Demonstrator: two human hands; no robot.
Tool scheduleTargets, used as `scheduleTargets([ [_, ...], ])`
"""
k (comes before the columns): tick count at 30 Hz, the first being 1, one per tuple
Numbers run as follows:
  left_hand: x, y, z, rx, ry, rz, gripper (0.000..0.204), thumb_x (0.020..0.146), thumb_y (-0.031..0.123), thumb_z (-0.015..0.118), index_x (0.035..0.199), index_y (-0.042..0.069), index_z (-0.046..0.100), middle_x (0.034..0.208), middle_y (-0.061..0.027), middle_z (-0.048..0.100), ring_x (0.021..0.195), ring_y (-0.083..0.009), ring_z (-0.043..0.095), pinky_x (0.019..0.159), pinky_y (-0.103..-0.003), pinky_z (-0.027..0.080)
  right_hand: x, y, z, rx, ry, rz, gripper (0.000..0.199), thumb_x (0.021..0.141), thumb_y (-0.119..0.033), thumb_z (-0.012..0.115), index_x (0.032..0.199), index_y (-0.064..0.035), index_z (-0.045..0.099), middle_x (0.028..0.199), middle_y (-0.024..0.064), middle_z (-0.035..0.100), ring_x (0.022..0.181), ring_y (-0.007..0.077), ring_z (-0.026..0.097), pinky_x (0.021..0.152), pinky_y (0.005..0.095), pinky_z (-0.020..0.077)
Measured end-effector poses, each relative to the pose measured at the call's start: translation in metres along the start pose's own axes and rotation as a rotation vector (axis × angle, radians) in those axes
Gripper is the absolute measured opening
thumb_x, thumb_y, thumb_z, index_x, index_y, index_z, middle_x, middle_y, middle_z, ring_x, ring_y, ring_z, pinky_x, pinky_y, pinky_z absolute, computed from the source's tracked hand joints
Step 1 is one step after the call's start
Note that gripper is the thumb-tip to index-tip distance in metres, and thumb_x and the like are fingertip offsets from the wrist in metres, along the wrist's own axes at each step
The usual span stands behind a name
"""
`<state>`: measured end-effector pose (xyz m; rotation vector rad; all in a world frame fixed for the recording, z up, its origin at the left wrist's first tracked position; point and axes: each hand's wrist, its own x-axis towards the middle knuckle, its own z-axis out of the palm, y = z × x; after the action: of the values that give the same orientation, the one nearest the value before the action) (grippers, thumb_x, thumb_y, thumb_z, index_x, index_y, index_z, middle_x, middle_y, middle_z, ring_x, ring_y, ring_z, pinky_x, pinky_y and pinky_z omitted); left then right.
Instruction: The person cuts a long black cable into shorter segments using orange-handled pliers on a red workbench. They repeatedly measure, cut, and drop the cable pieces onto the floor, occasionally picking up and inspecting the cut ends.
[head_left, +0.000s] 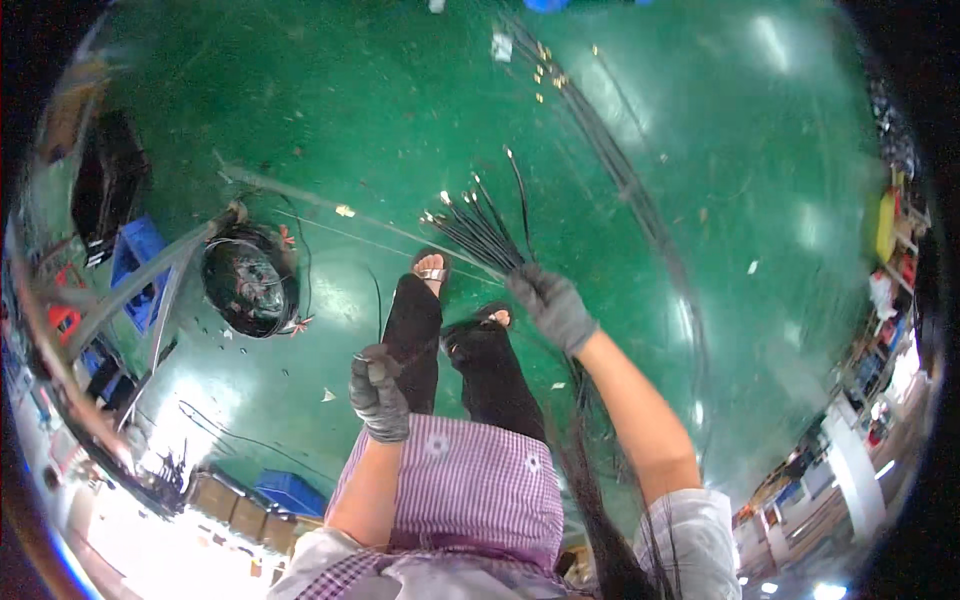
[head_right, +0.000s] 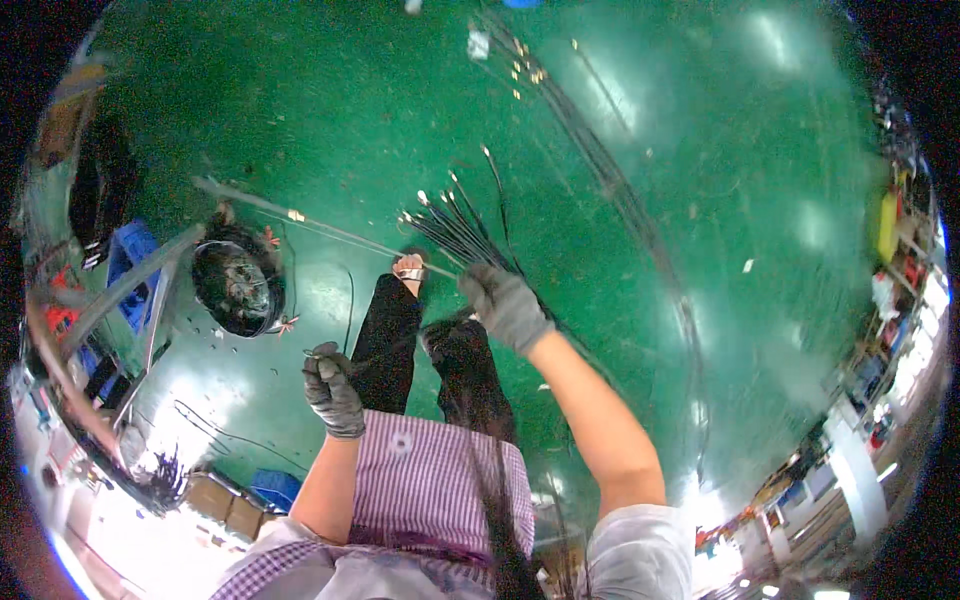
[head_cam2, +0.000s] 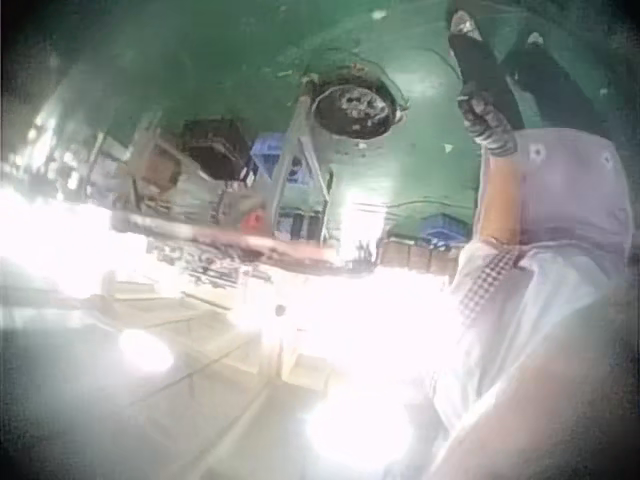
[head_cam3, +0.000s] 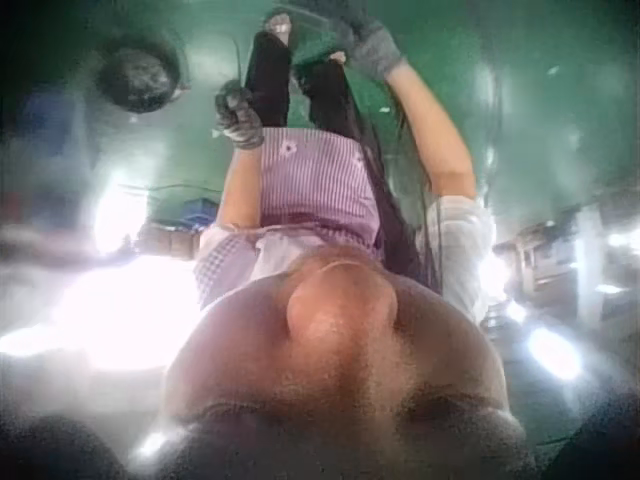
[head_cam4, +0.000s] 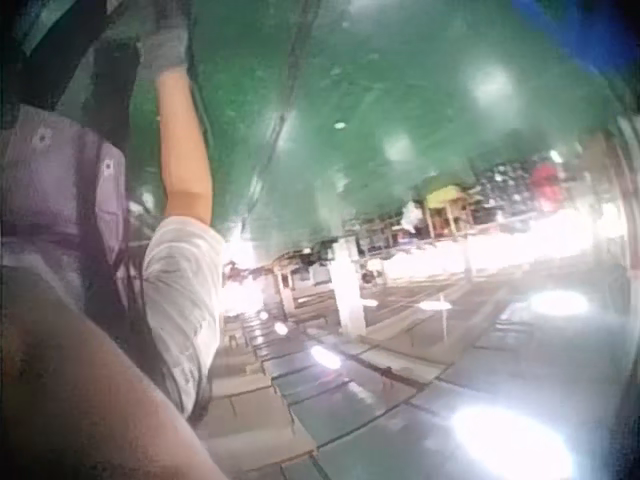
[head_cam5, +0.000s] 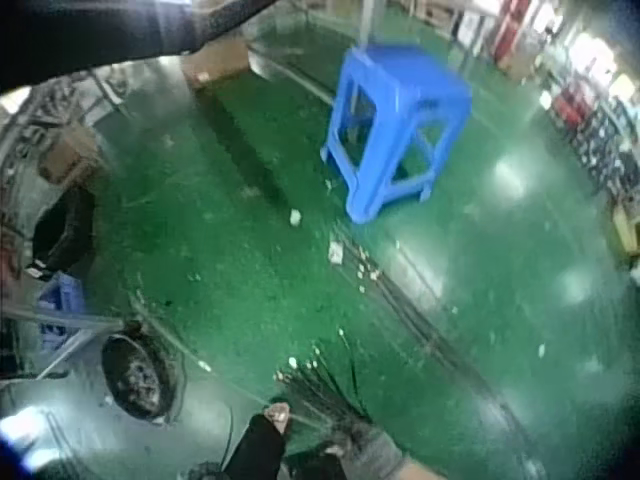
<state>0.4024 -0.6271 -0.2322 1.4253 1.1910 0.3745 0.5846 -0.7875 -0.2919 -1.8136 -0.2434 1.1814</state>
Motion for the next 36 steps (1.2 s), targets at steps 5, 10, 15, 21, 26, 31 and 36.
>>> scheduleTargets([
  [5, -0.011, 0.162, -0.04, -0.141, 0.092, 0.004, 0.031, 0.084, 0.031, 0.038, 0.069, 0.005, 0.046, 0.062, -0.0009, 0.047, 0.057, -0.0087, 0.04, 0.052, -0.024, 0.033, -0.117, -0.166, 0.0, 0.121, 0.131, -0.239, 0.019, 0.083, -0.016, 0.044, 0.091, -0.0018, 0.051, 0.074, 0.0092, 0.056, 0.066, 0.0134, 0.05, 0.063, 0.0246, 0.041],
  [10, -0.077, 0.251, -0.103, -0.337, 0.15, 0.106, 0.022, 0.084, 0.024, 0.041, 0.072, 0.007, 0.048, 0.061, 0.0009, 0.043, 0.057, -0.0072, 0.038, 0.052, -0.02, 0.031, -0.222, -0.305, 0.013, -0.2, 0.201, -0.604, 0.023, 0.085, -0.022, 0.038, 0.092, -0.0054, 0.052, 0.072, 0.0089, 0.055, 0.062, 0.0157, 0.049, 0.059, 0.027, 0.0398],
  [15, -0.118, 0.34, -0.162, -0.744, 0.284, 0.268, 0.019, 0.085, 0.022, 0.041, 0.076, 0.007, 0.049, 0.062, 0.0019, 0.044, 0.056, -0.0061, 0.038, 0.05, -0.02, 0.03, -0.295, -0.363, 0.039, -0.176, 0.081, -0.512, 0.027, 0.085, -0.022, 0.038, 0.099, -0.0033, 0.052, 0.059, 0.0019, 0.049, 0.052, 0.0075, 0.042, 0.048, 0.0233, 0.0358],
  [21, -0.123, 0.448, -0.315, -1.037, 0.632, 0.609, 0.018, 0.084, 0.022, 0.043, 0.081, 0.005, 0.051, 0.064, 0.0017, 0.047, 0.057, -0.0052, 0.041, 0.049, -0.018, 0.032, -0.363, -0.428, 0.097, -0.171, -0.049, -0.676, 0.028, 0.084, -0.024, 0.041, 0.103, -0.0074, 0.053, 0.053, -0.0048, 0.036, 0.05, 0.0036, 0.029, 0.043, 0.0204, 0.0263],
  [26, -0.139, 0.542, -0.495, -0.851, 0.861, 0.902, 0.022, 0.082, 0.025, 0.044, 0.077, 0.004, 0.047, 0.064, -0.0015, 0.05, 0.053, -0.0107, 0.045, 0.047, -0.023, 0.036, -0.405, -0.455, 0.145, -0.027, -0.098, -0.734, 0.027, 0.084, -0.022, 0.043, 0.106, -0.008, 0.051, 0.056, -0.0085, 0.036, 0.05, 0.0015, 0.029, 0.044, 0.0174, 0.0238],
  [31, -0.117, 0.548, -0.746, -0.937, 0.903, 0.878, 0.021, 0.078, 0.026, 0.05, 0.083, 0.006, 0.051, 0.073, -0.0065, 0.053, 0.059, -0.017, 0.051, 0.053, -0.027, 0.04, -0.417, -0.463, 0.249, 0.076, -0.195, -0.932, 0.028, 0.083, -0.014, 0.04, 0.109, -0.006, 0.046, 0.069, -0.0038, 0.044, 0.054, 0.0025, 0.034, 0.047, 0.0173, 0.0293],
  [36, -0.116, 0.497, -0.682, -0.974, -0.173, 0.813, 0.015, 0.081, 0.023, 0.048, 0.081, 0.008, 0.05, 0.069, -0.0017, 0.05, 0.067, -0.0116, 0.051, 0.057, -0.021, 0.041, -0.421, -0.488, 0.361, -0.038, -0.199, -0.953, 0.019, 0.082, -0.01, 0.04, 0.097, -0.0036, 0.051, 0.062, 0.0006, 0.045, 0.052, 0.0065, 0.039, 0.045, 0.0205, 0.032],
])
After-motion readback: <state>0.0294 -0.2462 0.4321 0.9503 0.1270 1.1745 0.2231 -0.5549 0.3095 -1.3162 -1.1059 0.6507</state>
